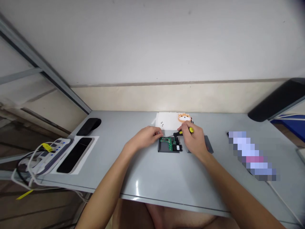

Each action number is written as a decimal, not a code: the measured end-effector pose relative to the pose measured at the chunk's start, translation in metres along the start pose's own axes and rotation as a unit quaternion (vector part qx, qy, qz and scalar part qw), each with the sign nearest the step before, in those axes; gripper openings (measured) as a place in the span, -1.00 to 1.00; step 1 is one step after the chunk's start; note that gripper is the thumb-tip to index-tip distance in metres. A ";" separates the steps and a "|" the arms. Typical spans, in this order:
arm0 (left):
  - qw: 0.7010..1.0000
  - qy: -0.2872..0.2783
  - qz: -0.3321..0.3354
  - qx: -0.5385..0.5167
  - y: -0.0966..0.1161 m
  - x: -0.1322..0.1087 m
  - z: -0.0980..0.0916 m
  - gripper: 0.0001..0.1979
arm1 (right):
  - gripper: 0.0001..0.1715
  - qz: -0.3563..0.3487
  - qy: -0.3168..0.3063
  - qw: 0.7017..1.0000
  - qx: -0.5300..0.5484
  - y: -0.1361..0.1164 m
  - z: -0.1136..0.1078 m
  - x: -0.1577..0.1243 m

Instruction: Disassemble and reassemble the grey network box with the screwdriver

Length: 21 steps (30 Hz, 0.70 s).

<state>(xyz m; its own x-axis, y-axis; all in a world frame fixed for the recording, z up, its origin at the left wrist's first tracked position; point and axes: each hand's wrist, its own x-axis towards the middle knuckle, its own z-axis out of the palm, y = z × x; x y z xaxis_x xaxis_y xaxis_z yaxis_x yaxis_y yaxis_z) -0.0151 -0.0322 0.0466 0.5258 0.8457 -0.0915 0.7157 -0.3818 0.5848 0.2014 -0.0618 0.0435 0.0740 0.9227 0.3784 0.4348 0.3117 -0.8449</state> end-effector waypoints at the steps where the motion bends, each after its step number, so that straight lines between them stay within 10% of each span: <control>1: 1.000 -0.006 0.002 -0.004 0.000 0.000 0.000 -0.77 | -0.61 -0.002 -0.001 1.000 0.000 0.000 0.000 0.000; 21: 0.999 0.011 0.044 -0.021 -0.007 0.003 0.005 -0.77 | -0.63 -0.030 -0.001 1.000 -0.004 -0.002 0.002 -0.004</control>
<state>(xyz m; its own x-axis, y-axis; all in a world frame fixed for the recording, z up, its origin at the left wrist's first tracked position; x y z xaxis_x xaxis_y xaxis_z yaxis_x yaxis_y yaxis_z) -0.0169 -0.0287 0.0384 0.5745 0.8182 -0.0207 0.6475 -0.4389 0.6230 0.1988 -0.0658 0.0426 0.0457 0.9027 0.4277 0.4454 0.3648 -0.8176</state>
